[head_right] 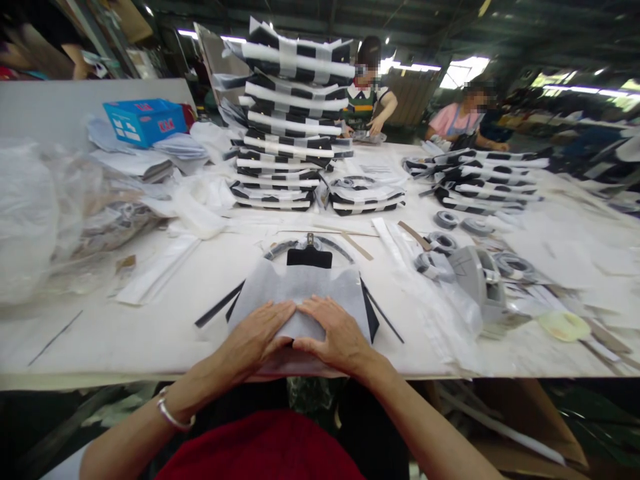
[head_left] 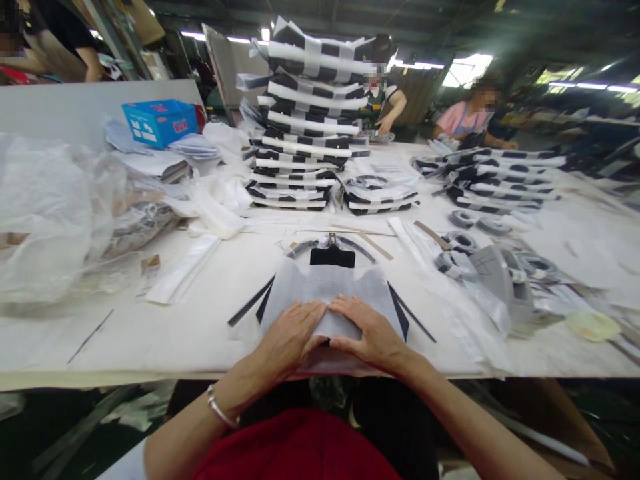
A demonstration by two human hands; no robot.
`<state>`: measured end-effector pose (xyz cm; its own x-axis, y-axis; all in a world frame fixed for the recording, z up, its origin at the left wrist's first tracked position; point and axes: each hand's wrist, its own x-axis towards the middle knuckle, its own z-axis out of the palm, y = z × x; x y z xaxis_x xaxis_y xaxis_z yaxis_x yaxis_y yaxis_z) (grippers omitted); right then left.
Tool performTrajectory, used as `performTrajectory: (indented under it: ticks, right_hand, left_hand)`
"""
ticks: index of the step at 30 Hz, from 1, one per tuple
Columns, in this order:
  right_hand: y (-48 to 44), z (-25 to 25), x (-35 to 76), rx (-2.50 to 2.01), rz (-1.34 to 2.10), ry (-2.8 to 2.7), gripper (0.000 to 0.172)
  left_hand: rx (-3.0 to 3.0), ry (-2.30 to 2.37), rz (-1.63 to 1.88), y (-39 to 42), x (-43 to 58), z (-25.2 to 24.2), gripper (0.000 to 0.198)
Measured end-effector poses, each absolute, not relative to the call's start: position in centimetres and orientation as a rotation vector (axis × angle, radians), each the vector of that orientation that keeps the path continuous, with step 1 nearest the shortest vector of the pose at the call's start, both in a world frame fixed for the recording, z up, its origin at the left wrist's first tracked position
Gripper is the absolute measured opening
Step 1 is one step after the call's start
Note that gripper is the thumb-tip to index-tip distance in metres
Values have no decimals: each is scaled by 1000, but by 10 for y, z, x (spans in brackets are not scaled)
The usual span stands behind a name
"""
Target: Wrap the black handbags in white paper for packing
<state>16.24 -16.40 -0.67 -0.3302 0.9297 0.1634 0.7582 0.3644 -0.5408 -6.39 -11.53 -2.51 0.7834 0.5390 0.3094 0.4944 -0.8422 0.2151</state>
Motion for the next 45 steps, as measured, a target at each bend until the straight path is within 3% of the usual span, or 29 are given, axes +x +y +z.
performTrajectory:
  ticks: [4,8,16,23,32,45]
  right_hand:
    - [-162,-7,160,-1472,547,-2168,52]
    - [-156,2,162,-1505,685,-2153,47]
    - [-147,15,164,-1498,737,-2235,41]
    - [-131,22,169,-1477,559,-2431,35]
    - [-91,17,185,-1121,283,-2691,31]
    - [-148,7,155,-1469,302,-2373,29]
  left_hand:
    - [2719,766,609,-113,-66,-16,49]
    - [2677,687,724,-111,-68,-15,34]
    - [3016,779,528,-106,-58,-5,22]
    - [3058,757,523,-118,-53,-19,30]
    - [3067,825,529,-122,-56,-22,38]
    - [2939,832,518,-118,-57,-30,35]
